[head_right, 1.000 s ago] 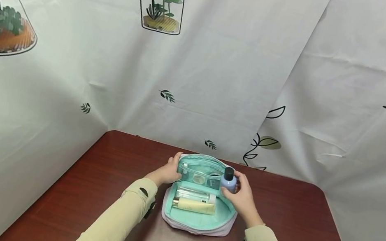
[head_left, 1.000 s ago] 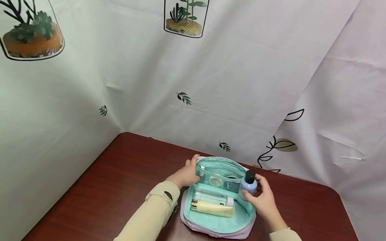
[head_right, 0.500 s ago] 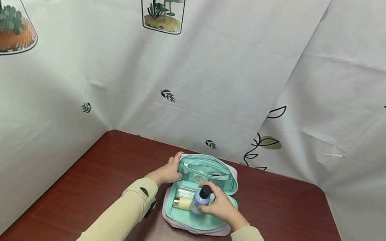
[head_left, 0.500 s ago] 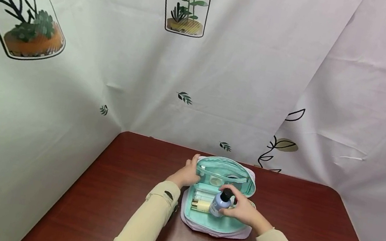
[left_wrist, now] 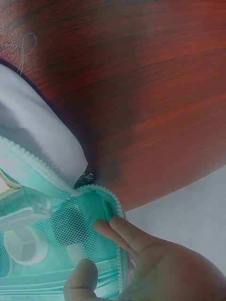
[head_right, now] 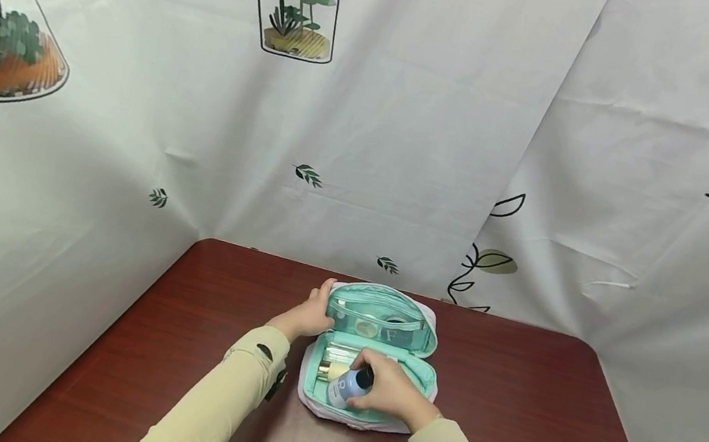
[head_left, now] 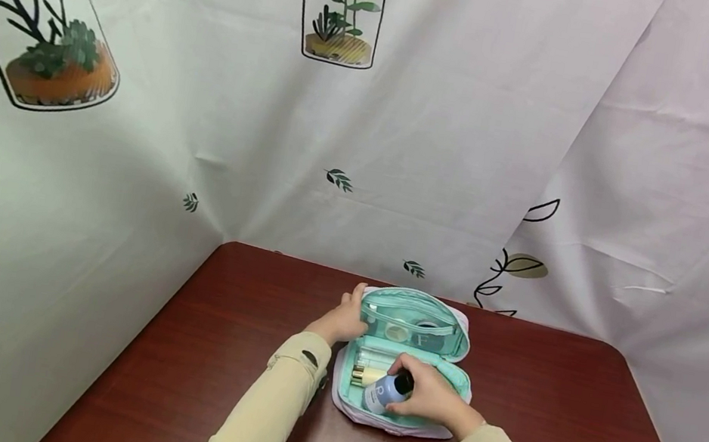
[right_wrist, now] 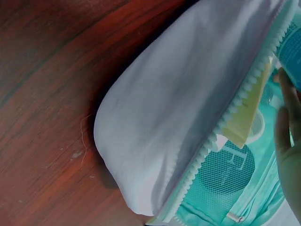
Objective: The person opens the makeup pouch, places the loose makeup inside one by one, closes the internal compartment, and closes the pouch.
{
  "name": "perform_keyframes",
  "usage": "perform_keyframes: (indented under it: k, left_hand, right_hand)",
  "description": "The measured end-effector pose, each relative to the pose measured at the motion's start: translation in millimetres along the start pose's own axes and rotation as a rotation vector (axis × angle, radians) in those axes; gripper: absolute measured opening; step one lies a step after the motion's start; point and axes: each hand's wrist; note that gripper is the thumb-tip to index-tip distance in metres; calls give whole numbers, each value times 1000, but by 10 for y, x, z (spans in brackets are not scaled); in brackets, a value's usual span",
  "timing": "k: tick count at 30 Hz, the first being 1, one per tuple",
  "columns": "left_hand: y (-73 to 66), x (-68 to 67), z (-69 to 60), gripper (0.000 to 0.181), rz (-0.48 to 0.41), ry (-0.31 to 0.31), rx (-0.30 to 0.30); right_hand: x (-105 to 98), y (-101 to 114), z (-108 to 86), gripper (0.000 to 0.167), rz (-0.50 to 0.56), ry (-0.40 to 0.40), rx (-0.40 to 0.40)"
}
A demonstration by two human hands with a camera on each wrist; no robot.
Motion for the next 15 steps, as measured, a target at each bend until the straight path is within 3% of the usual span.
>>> perform_keyframes:
  k: [5, 15]
  left_hand:
    - [16, -1, 2, 84, -6, 5, -11]
    - [15, -10, -11, 83, -23, 4, 18]
  right_hand:
    - [50, 8, 1, 42, -125, 17, -3]
    - [1, 18, -13, 41, -95, 94, -26]
Point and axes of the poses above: each hand's wrist, its own z-axis towards the middle knuckle, its own x-axis out of the palm, y = z × x, and after that the axes turned 12 degrees about -z, right-handed
